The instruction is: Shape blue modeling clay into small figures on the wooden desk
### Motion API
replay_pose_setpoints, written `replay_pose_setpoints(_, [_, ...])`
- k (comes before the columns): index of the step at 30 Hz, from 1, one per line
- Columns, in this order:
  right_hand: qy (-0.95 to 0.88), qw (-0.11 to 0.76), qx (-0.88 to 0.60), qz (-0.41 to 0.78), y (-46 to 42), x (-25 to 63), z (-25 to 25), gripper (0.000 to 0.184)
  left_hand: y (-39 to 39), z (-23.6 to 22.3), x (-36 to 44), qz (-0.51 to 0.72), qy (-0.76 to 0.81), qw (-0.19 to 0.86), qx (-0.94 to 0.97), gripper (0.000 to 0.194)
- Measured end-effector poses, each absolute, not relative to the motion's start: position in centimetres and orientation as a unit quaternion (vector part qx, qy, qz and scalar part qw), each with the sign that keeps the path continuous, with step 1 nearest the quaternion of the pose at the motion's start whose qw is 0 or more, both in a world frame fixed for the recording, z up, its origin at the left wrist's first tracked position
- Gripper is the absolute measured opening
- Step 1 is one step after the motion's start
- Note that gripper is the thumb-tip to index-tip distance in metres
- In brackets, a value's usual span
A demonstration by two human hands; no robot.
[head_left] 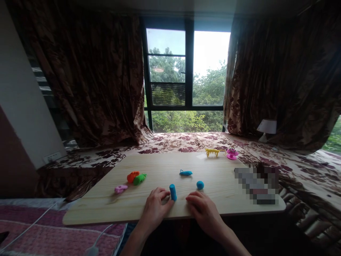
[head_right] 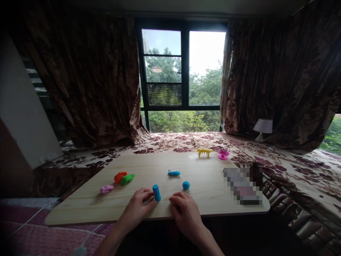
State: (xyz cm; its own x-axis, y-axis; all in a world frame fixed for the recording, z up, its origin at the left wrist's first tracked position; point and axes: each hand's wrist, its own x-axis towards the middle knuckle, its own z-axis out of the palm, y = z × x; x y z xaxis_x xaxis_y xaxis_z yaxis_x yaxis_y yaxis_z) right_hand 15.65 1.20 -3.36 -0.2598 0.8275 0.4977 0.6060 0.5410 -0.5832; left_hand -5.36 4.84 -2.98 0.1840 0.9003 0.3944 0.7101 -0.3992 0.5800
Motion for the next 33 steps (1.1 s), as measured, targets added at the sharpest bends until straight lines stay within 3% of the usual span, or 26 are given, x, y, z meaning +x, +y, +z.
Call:
replay_pose_setpoints(5, [-0.783,0.401,-0.453,0.142,1.2,15.6,-3.4,0.024,5.2,-2.6,-5.2,0.416,0.534,0.201,0.708,0.038])
replay_pose_setpoints(11, [-0.763,0.433,-0.445,0.179,1.4,15.6,-3.6,0.019,5.1,-2.0,-3.8,0.419,0.513,0.247,0.707,0.027])
replay_pose_setpoints(18, [-0.576,0.566,-0.389,0.443,-0.2,13.8,-2.6,0.031,0.7,-0.4,-2.2,0.525,0.457,0.370,0.616,0.032])
replay_pose_setpoints(33, [-0.401,0.596,-0.262,0.644,-2.1,12.9,-0.9,0.019,-3.8,0.7,0.3,0.592,0.409,0.197,0.666,0.022])
